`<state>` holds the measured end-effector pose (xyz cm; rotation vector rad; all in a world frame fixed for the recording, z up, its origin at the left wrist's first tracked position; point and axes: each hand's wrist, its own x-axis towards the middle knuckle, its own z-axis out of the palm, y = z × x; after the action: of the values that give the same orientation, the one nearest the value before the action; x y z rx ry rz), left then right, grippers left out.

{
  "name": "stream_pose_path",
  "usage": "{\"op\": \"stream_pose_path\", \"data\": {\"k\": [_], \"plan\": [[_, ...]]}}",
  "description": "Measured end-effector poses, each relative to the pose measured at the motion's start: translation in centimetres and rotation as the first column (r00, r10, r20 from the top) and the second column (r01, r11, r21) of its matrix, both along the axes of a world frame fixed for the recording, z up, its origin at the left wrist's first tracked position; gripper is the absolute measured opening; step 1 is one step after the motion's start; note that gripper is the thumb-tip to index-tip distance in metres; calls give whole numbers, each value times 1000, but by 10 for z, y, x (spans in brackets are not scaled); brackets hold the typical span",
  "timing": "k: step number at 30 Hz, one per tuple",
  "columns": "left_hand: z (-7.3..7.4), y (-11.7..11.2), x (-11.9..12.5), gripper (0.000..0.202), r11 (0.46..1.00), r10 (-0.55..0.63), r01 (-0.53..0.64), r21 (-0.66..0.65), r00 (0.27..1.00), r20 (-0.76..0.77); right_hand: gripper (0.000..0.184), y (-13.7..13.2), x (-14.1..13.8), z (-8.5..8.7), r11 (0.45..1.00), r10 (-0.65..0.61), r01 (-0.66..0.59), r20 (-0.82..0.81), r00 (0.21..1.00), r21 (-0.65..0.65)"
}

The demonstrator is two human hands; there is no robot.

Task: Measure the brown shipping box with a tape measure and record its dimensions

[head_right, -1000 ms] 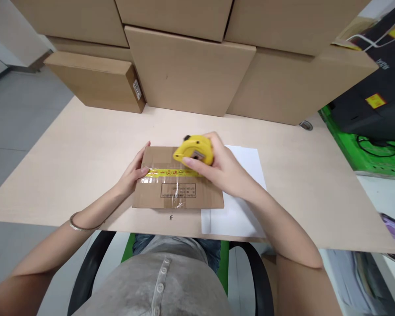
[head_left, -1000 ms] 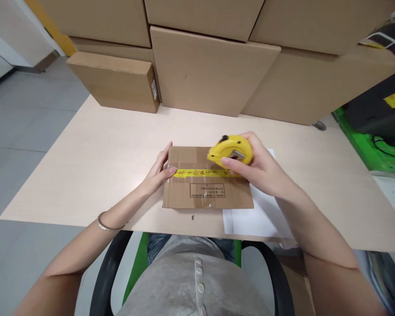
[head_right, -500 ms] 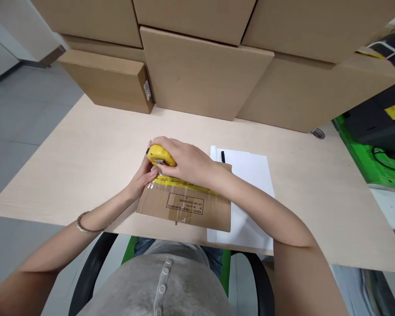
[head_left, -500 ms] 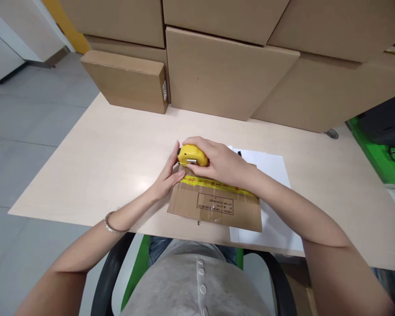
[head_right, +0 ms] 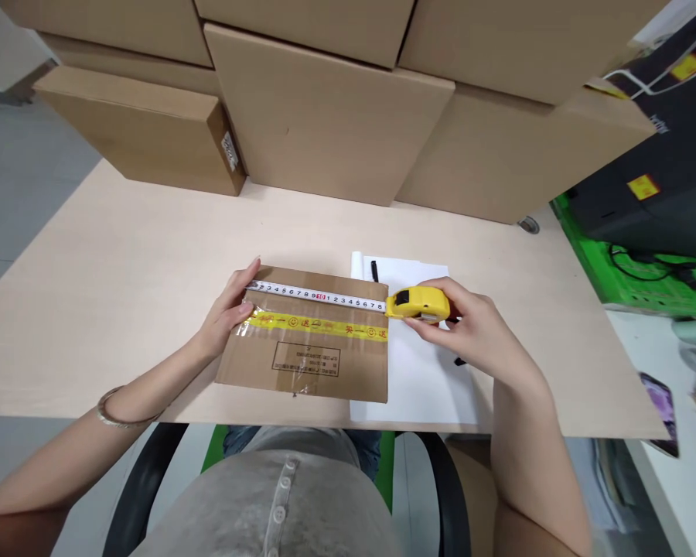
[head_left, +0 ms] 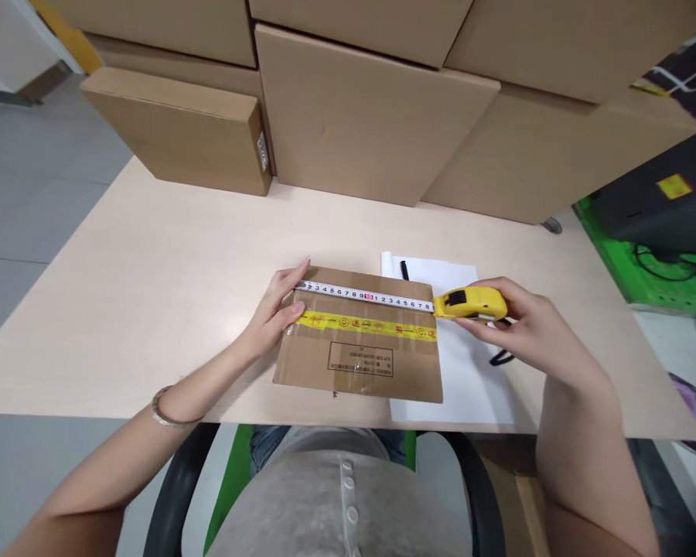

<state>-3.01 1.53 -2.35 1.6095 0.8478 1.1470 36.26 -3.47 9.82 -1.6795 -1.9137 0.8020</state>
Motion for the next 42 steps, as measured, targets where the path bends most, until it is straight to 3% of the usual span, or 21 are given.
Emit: {"op": "stream_pose_path", "data": {"k": [28, 33, 37, 42], "plan": [[-4, 2, -4, 65, 1000, 27, -27, -1, 998, -48, 32, 9, 6, -7, 1000, 3, -4, -51, 999, -19], [-1, 1, -3, 64, 1000, 8, -8, 4, 999, -43, 30, 5, 6, 3, 999, 31, -31, -14, 999, -28], [-1, 1, -4, 68, 1000, 8, -9, -23, 1000, -23, 31, 6, -7, 22, 997, 68, -69, 15, 998, 23], [-4, 2, -5, 68, 999, 6, -6, -39, 1000, -15, 34, 30, -56, 33, 964, 263, -264, 36, 964, 27]]}}
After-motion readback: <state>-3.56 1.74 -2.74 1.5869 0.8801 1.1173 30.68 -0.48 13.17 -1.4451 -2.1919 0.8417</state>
